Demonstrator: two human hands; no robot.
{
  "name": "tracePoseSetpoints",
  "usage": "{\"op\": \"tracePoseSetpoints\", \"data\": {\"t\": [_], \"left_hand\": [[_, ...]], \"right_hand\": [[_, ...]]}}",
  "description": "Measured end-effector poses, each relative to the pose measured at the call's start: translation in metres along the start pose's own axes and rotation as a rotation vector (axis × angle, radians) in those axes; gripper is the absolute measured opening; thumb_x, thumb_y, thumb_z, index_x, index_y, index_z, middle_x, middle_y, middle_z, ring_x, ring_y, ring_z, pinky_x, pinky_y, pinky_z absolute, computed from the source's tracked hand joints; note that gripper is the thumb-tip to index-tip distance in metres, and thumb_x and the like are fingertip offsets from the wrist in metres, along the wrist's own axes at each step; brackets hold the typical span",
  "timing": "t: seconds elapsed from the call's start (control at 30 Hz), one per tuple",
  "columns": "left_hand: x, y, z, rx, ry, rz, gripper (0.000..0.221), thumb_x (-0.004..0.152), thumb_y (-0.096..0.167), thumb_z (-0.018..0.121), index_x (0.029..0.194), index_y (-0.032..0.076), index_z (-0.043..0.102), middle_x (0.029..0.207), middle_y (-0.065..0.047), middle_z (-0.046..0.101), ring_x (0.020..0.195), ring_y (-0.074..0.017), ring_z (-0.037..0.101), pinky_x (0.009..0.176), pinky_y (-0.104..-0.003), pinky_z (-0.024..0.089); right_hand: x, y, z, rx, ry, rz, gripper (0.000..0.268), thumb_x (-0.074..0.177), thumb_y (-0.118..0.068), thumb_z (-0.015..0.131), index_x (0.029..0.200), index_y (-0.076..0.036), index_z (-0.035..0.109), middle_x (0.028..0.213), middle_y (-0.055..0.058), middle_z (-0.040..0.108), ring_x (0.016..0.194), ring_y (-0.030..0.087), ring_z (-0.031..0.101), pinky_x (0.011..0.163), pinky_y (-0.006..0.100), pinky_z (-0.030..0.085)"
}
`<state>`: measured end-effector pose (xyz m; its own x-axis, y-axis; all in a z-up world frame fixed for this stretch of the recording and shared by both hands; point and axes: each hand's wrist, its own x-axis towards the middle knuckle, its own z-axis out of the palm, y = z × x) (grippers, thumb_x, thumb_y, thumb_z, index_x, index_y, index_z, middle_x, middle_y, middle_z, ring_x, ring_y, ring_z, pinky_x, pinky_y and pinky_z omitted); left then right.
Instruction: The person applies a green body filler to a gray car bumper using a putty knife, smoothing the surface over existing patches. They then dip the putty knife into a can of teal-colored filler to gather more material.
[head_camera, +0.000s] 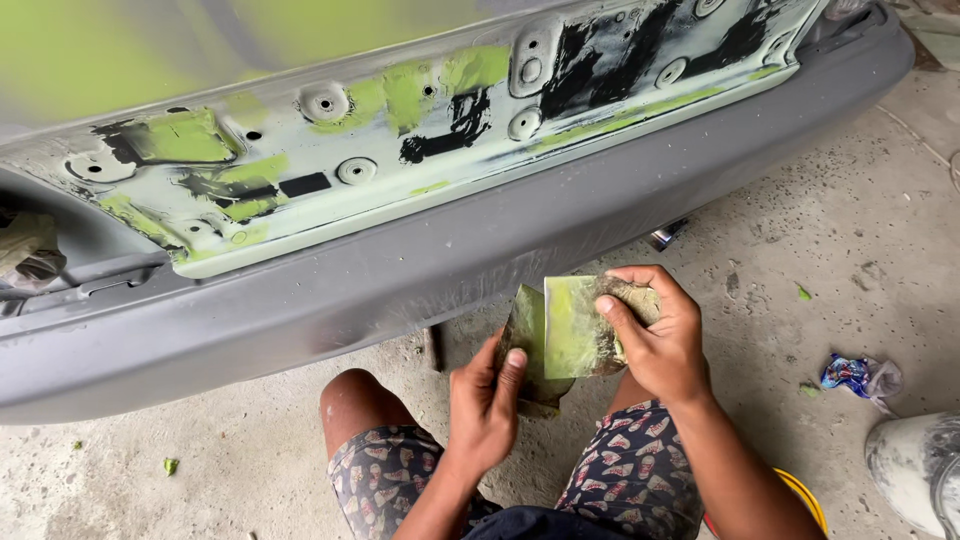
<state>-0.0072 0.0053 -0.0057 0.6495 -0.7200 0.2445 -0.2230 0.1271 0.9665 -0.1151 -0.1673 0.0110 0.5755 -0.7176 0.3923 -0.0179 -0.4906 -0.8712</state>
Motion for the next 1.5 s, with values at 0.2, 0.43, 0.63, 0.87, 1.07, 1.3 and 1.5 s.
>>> {"op": "tracePoseSetpoints", "data": {"t": [0.2,0.43,0.63,0.87,1.07,1.3,1.5], "left_hand": [[0.004,-0.007,-0.002,-0.037,-0.009,-0.109,0.023,0.099,0.025,0.052,0.094,0.005,0.064,0.065,0.004,0.051,0.054,-0.0093,0.047,0.042,-0.025,0.036],[0.008,0.0,-0.012,0.11,-0.05,-0.046,0.027,0.101,0.029,0.05,0.091,0.007,0.062,0.059,0.007,0.042,0.053,-0.0072,0.036,0.048,-0.029,0.028],[0.011,0.002,-0.018,0.189,-0.079,-0.055,0.025,0.1,0.03,0.052,0.09,0.008,0.059,0.059,0.006,0.038,0.054,-0.0076,0.033,0.049,-0.03,0.027],[0.01,0.009,-0.022,0.04,0.014,0.026,0.016,0.094,0.013,0.061,0.097,0.002,0.072,0.06,-0.012,0.064,0.07,-0.0085,0.046,0.057,-0.034,0.048],[0.011,0.008,-0.027,0.139,0.023,0.042,0.018,0.095,0.013,0.059,0.1,0.001,0.071,0.06,-0.016,0.063,0.062,-0.0126,0.048,0.055,-0.035,0.046],[0.01,0.015,-0.026,0.183,0.016,0.048,0.016,0.094,0.012,0.06,0.098,0.0,0.07,0.059,-0.017,0.061,0.057,-0.0156,0.05,0.053,-0.035,0.044],[0.009,0.009,-0.032,0.151,-0.003,0.046,0.016,0.094,0.01,0.059,0.101,0.001,0.07,0.07,-0.019,0.07,0.063,-0.0175,0.062,0.056,-0.035,0.048]], "right_hand": [[0.007,0.003,0.002,0.117,-0.233,-0.125,0.022,0.089,-0.002,0.063,0.111,0.002,0.059,0.095,0.015,0.069,0.08,0.02,0.074,0.069,0.024,0.066],[0.017,0.001,0.003,0.18,-0.292,-0.215,0.016,0.09,-0.002,0.063,0.107,-0.003,0.061,0.087,0.012,0.073,0.059,0.01,0.069,0.042,0.016,0.058],[0.017,0.001,0.005,0.087,-0.335,-0.257,0.015,0.091,-0.008,0.064,0.105,-0.005,0.062,0.075,0.007,0.073,0.051,0.007,0.067,0.036,0.017,0.055],[0.016,-0.025,-0.007,0.114,-0.278,-0.24,0.022,0.08,0.007,0.067,0.101,0.003,0.07,0.08,0.02,0.073,0.072,0.028,0.072,0.075,0.042,0.057],[0.004,-0.036,-0.004,0.032,-0.268,-0.268,0.02,0.08,0.003,0.07,0.1,0.0,0.071,0.08,0.014,0.074,0.08,0.02,0.072,0.077,0.037,0.055],[-0.002,-0.032,-0.004,-0.053,-0.274,-0.279,0.021,0.081,0.002,0.068,0.101,-0.003,0.071,0.082,0.013,0.074,0.086,0.025,0.074,0.075,0.036,0.055],[0.003,-0.034,-0.003,-0.048,-0.262,-0.289,0.02,0.082,0.002,0.068,0.101,-0.002,0.071,0.086,0.014,0.074,0.089,0.023,0.073,0.078,0.038,0.054]]}}
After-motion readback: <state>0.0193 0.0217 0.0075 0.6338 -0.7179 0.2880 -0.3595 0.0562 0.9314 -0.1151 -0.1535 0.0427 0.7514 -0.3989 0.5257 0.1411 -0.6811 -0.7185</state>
